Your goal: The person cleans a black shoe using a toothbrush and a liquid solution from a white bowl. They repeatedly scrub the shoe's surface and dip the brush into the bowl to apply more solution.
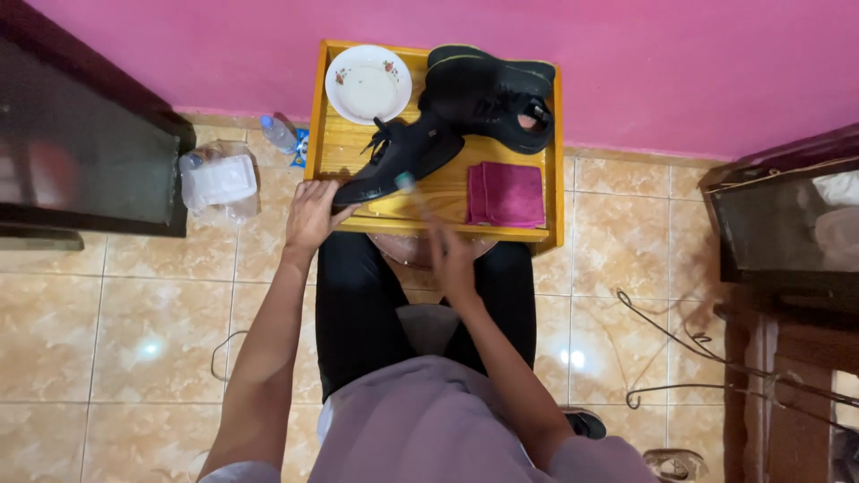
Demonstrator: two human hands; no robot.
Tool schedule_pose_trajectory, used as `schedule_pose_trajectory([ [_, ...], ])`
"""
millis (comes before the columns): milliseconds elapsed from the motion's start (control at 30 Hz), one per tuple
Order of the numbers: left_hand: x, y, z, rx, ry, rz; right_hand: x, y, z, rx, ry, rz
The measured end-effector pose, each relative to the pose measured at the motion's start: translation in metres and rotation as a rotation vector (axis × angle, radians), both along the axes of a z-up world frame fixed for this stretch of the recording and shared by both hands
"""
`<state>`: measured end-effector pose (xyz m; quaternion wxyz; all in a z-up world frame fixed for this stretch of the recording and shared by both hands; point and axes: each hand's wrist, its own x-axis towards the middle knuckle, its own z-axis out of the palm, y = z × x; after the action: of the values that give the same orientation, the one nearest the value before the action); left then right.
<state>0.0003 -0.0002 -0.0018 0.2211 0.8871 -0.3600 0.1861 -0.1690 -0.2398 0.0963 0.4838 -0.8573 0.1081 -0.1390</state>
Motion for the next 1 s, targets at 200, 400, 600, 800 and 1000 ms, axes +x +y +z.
schedule_pose_trajectory([
  [200,-0.001,-0.002,0.006,-0.037,-0.007,0.004,-0.012,0.034,-0.037,-0.012,-0.06,0.048],
  [400,-0.002,-0.003,0.001,-0.091,-0.01,0.031,-0.011,0.04,-0.067,-0.085,-0.056,0.109],
  [600,0.001,0.004,0.003,-0.081,-0.018,0.009,0.002,0.072,-0.073,-0.249,-0.09,0.177],
  [800,-0.007,0.0,0.016,-0.088,-0.025,0.039,0.023,0.048,0.006,-0.164,0.073,-0.041],
  [1000,-0.003,0.003,0.009,-0.111,-0.055,0.04,0.13,-0.031,0.014,-0.463,0.198,-0.024],
])
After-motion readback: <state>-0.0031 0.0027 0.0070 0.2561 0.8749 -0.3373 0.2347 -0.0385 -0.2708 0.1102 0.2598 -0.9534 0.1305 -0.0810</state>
